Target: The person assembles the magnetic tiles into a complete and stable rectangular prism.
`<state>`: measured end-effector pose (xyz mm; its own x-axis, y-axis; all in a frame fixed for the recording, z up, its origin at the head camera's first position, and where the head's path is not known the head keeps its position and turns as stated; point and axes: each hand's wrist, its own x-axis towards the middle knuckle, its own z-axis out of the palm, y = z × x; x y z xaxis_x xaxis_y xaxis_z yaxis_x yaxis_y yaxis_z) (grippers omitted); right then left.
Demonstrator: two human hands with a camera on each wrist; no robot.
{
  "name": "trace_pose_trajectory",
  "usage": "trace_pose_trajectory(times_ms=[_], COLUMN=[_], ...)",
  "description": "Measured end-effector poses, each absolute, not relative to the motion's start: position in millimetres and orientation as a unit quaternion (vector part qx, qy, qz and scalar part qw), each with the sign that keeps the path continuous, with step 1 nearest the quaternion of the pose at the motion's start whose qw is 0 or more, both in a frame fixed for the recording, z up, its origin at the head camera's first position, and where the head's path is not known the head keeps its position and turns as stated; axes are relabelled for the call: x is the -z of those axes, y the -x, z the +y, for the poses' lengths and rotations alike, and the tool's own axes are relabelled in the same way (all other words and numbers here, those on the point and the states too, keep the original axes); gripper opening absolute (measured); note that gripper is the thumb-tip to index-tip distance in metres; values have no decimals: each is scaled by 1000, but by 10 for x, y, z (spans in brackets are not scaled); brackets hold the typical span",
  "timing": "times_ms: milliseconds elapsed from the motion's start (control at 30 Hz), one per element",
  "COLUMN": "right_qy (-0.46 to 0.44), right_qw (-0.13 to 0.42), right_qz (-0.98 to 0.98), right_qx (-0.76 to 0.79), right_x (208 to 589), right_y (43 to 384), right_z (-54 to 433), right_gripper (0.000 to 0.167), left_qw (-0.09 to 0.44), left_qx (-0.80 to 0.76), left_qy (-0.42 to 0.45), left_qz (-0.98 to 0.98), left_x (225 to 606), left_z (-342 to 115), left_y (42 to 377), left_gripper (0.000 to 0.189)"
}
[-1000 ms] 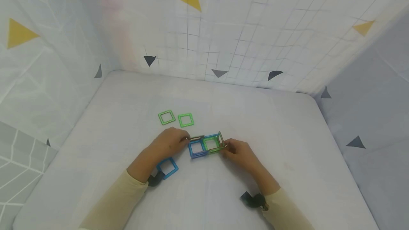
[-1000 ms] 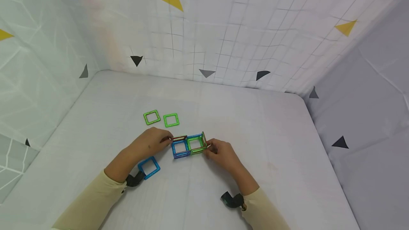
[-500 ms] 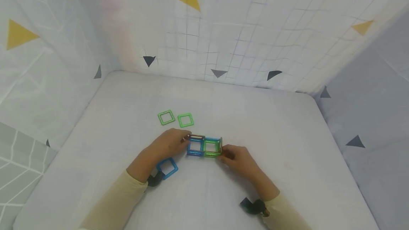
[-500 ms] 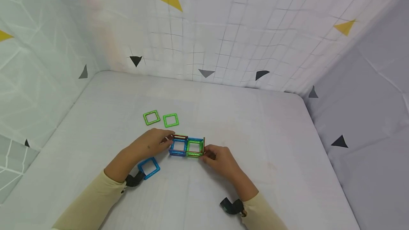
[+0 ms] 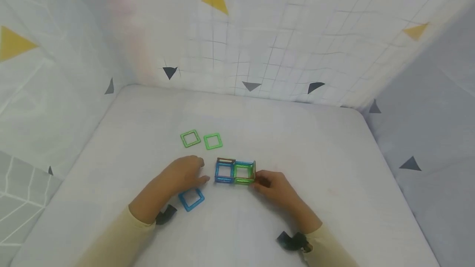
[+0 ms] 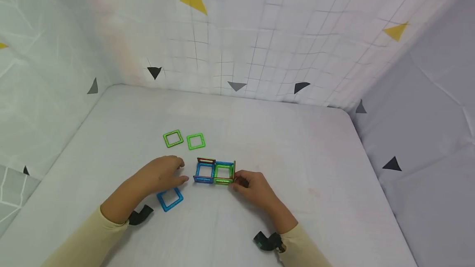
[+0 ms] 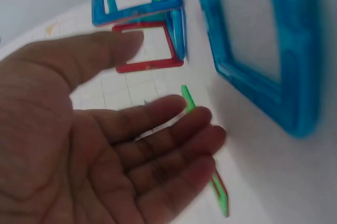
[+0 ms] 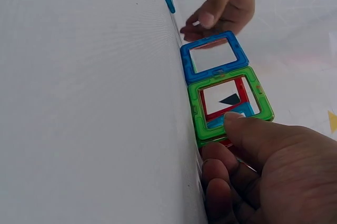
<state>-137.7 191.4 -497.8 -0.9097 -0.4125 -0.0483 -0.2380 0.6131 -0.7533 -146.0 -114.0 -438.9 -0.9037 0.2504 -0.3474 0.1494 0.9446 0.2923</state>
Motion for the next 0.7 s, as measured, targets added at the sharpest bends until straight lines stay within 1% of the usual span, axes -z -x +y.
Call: trace_pose_trajectory(times_ms=[100, 167, 300, 433, 700], right_qy=[180, 182, 183, 183, 174], right_qw=[110, 110, 106, 101, 91], right_qz=[891, 891, 892, 893, 896], right_qx=[401, 402, 400, 399, 399], right_x=[4983, 4981, 4978, 4978, 4989], right_y=[1370, 1371, 1377, 1378, 1364], right_z=[1916, 1920, 1914, 1902, 1890], right_gripper=[23, 23, 24, 25, 24], left_qw=[218, 224, 215, 197, 186], left_qx=[-97, -87, -79, -79, -85], left_qy=[-105, -106, -117, -124, -130], left_qz=[966, 965, 966, 969, 970], left_x=[4384, 4400, 4429, 4453, 4414], left_z=[-1145, -1138, -1122, -1115, -1120], left_y=[1368, 1293, 1169, 1112, 1078], left_gripper=[68, 75, 82, 77, 61])
